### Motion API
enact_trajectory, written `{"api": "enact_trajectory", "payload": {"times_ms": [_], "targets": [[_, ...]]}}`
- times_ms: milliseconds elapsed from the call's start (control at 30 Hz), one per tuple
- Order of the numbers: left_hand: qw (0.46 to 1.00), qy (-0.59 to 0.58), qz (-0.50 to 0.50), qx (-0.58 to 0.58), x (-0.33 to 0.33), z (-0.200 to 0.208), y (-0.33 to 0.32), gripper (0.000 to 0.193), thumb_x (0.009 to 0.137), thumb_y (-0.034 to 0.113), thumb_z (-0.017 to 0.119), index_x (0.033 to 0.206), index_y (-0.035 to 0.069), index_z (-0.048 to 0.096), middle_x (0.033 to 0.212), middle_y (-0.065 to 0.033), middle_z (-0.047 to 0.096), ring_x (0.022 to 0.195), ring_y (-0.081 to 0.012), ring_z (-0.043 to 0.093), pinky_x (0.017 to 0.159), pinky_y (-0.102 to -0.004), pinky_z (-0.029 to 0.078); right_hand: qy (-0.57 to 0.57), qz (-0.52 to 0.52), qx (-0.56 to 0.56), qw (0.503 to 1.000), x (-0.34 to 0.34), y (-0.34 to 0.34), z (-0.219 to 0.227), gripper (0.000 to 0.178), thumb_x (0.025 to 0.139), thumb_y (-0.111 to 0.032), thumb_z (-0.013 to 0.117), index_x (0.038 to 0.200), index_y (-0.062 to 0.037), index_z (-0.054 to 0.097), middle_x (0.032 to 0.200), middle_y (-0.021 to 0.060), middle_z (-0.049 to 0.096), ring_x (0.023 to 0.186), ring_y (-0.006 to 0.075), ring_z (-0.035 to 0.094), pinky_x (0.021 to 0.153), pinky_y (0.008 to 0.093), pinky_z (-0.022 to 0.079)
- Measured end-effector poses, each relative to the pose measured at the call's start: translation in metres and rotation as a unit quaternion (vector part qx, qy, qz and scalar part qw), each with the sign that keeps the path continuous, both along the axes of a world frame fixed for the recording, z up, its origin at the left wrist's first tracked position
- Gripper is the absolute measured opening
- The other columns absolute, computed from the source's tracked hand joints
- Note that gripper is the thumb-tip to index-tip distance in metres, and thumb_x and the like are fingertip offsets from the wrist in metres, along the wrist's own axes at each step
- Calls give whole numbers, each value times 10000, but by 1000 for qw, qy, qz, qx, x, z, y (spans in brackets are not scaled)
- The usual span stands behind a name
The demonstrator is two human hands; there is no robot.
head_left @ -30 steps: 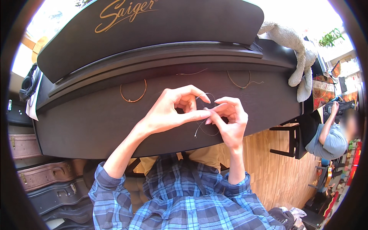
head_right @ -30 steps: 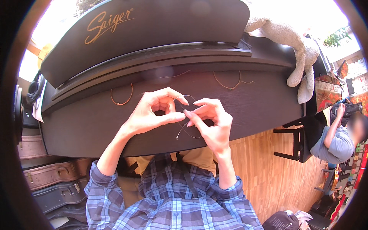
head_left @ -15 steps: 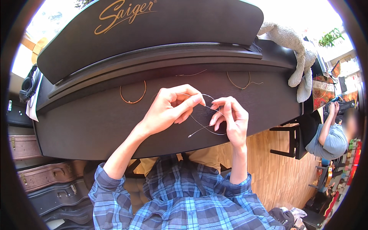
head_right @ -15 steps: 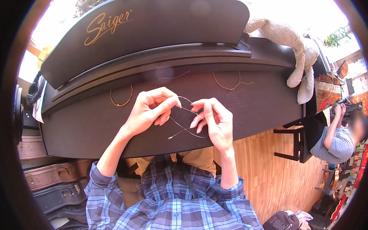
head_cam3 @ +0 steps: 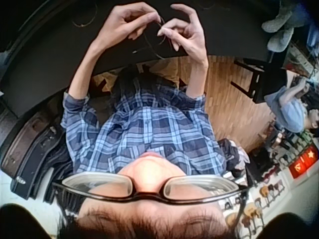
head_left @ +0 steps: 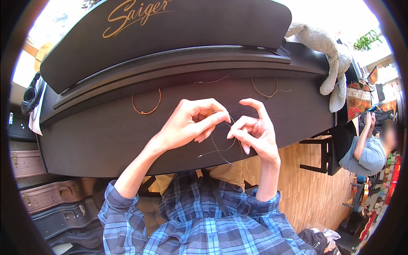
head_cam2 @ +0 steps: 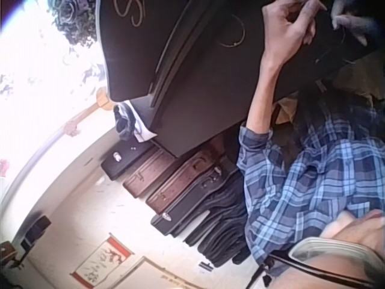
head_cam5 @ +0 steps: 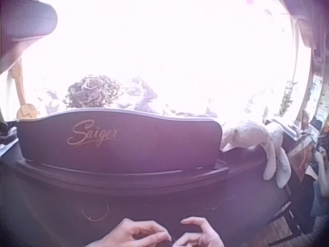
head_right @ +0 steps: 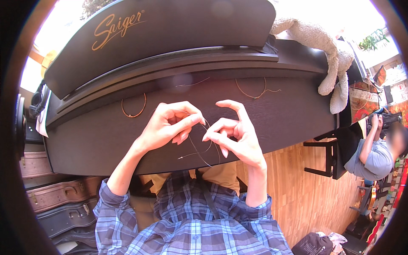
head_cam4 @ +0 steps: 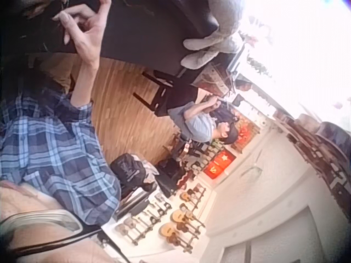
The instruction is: The person manipulates a thin wire with both hands, forming loops and twisting the ends together. The hands repeatedly adjust the wire shape and tighten the knot while working over a dark surface.
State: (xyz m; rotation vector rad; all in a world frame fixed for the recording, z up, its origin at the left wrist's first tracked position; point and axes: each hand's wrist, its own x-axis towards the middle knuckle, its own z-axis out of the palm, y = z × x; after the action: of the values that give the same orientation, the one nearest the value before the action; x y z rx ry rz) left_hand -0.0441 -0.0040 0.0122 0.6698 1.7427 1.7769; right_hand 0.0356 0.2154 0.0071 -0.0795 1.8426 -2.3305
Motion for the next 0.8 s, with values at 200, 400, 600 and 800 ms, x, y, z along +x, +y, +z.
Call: {"api": "enact_trajectory", "payload": {"times_ms": [200,400,600,800], "targets": [[1000,25,-13,11,1,0,0,135,1019,119,623,1047,15,704,590,-1,610,466,-33,520,437,-204,382,-3,27,36,999,0,4,0,291,911,-6,715,1170,-25,583,886,55,688,561,40,551,501,184,427],[999,26,-13,17,1,3,1,145,1005,110,637,1116,35,690,596,-1,635,462,-36,528,430,-199,376,-8,80,73,994,3,9,1,117,976,-66,647,1078,-24,686,913,33,671,553,30,507,529,187,394],[998,-52,-12,34,1,6,-4,254,997,171,674,1175,61,531,594,4,597,476,-58,534,428,-227,372,107,64,94,988,2,11,-8,491,1099,-398,427,1248,23,632,1077,95,663,519,21,463,484,173,365],[998,-46,-1,40,-1,8,-8,357,998,223,676,1207,58,438,622,-20,612,516,-78,552,509,-242,421,80,-32,-32,996,5,13,-18,540,1101,-365,425,1387,84,517,1268,140,573,481,-7,342,404,161,312]]}}
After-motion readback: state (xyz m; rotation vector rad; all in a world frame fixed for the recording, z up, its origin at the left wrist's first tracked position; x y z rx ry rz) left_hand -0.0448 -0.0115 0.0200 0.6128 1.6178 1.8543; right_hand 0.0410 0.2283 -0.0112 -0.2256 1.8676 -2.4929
